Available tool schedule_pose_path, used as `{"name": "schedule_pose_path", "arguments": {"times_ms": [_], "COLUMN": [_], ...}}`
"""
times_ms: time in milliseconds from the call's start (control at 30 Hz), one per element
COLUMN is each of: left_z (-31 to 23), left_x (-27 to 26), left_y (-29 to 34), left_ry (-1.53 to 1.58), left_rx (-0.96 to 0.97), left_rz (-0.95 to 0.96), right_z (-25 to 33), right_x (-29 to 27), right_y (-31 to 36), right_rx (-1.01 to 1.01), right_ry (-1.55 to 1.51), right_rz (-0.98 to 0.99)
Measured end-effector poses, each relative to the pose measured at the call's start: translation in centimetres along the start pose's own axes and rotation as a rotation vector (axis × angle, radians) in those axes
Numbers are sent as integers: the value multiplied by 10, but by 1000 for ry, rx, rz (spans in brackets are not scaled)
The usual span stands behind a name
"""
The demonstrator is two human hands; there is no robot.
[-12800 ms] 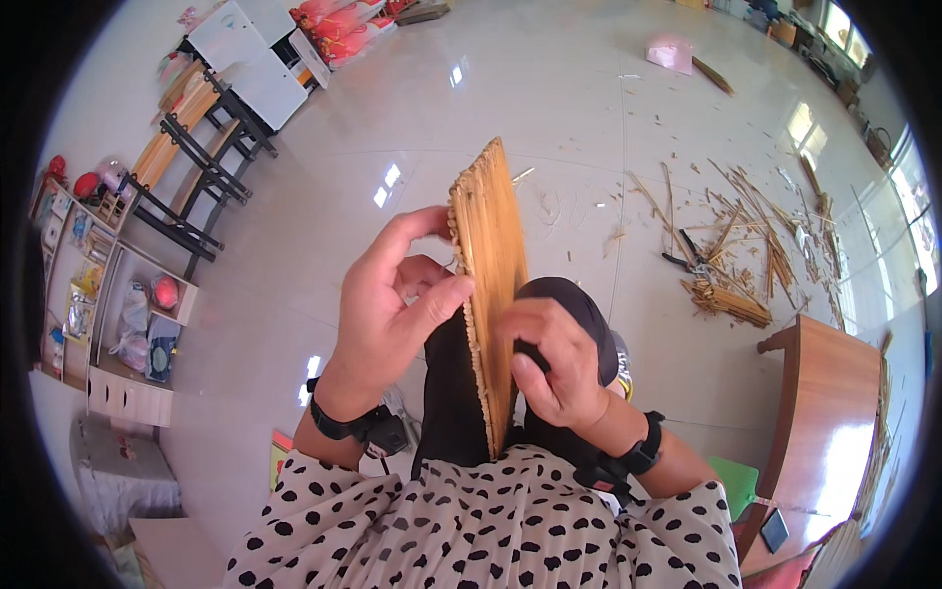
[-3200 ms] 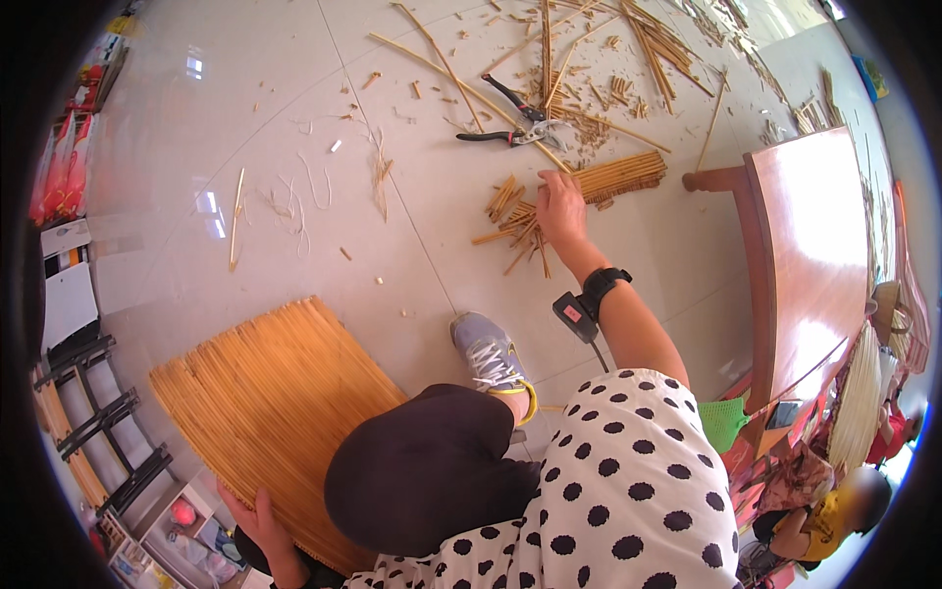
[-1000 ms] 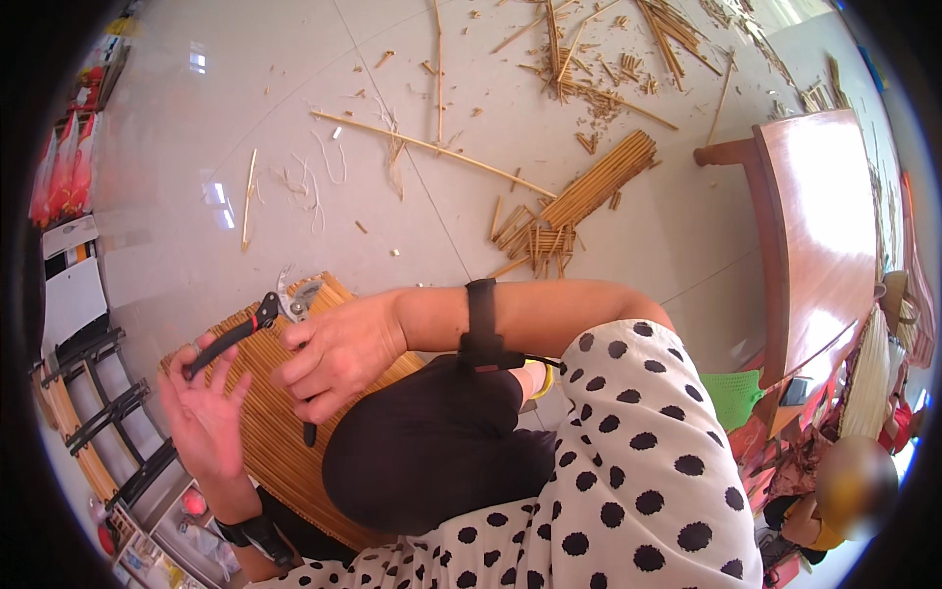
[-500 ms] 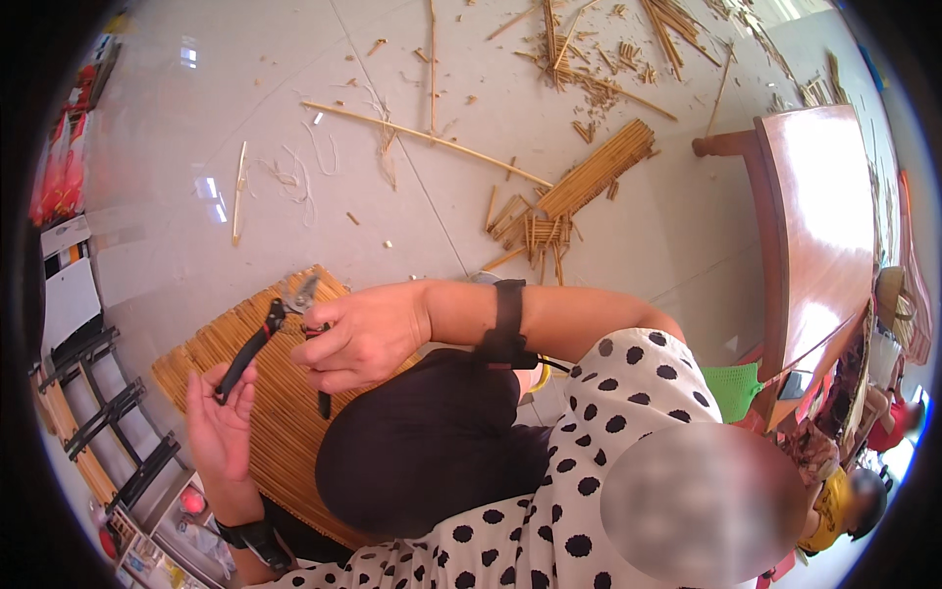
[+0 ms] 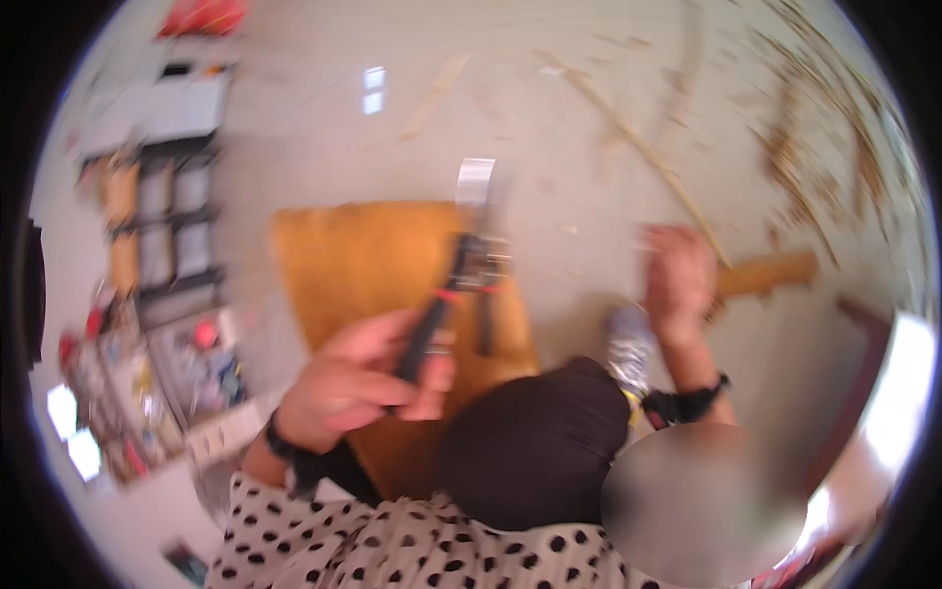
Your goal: The person sits on the floor and weaves a bamboo mat by hand, using thread to secure the edges. They use scissors to trim excess thread and pruning shears to cut and shape bamboo strips, then insert the strips into the mat.
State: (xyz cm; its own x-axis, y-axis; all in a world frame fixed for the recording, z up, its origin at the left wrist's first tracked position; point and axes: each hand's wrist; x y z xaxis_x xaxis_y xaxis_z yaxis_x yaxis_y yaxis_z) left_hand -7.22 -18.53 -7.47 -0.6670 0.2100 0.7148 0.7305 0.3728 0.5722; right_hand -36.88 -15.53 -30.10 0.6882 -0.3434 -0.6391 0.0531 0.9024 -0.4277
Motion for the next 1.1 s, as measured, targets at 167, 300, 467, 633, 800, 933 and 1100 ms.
{"name": "schedule_pose_path", "arguments": {"times_ms": [167,300,467,633,800,933,1100], "left_z": [8,5,9,14,10,6,2], "left_x": [7,11,10,9,11,10,17], "left_y": [-1,11,3,8,11,20,18], "left_ry": [-146,-126,-187,-177,-225,-332,-294], "left_rx": [105,264,292,295,277,157,156], "left_rz": [179,307,523,526,384,197,136], "right_z": [-99,-127,-220,-158,-133,-136,-138], "right_x": [12,11,39,30,18,15,11], "right_y": [74,109,178,139,106,106,101], "right_rx": [327,427,430,381,497,391,395], "right_ry": [362,564,260,500,511,446,460], "right_rz": [417,617,493,571,764,696,748]}}
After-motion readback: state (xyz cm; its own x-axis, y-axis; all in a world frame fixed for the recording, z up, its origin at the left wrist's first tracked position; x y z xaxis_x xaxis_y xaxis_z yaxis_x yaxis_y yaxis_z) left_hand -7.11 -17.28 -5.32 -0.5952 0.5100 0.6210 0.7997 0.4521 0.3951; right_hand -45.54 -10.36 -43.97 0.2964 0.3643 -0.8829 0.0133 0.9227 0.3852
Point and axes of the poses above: each hand's wrist, its own y-axis away from the middle knuckle, its own x-axis out of the palm, z = x × y, and after that the axes turned 11 degrees about z, right-handed
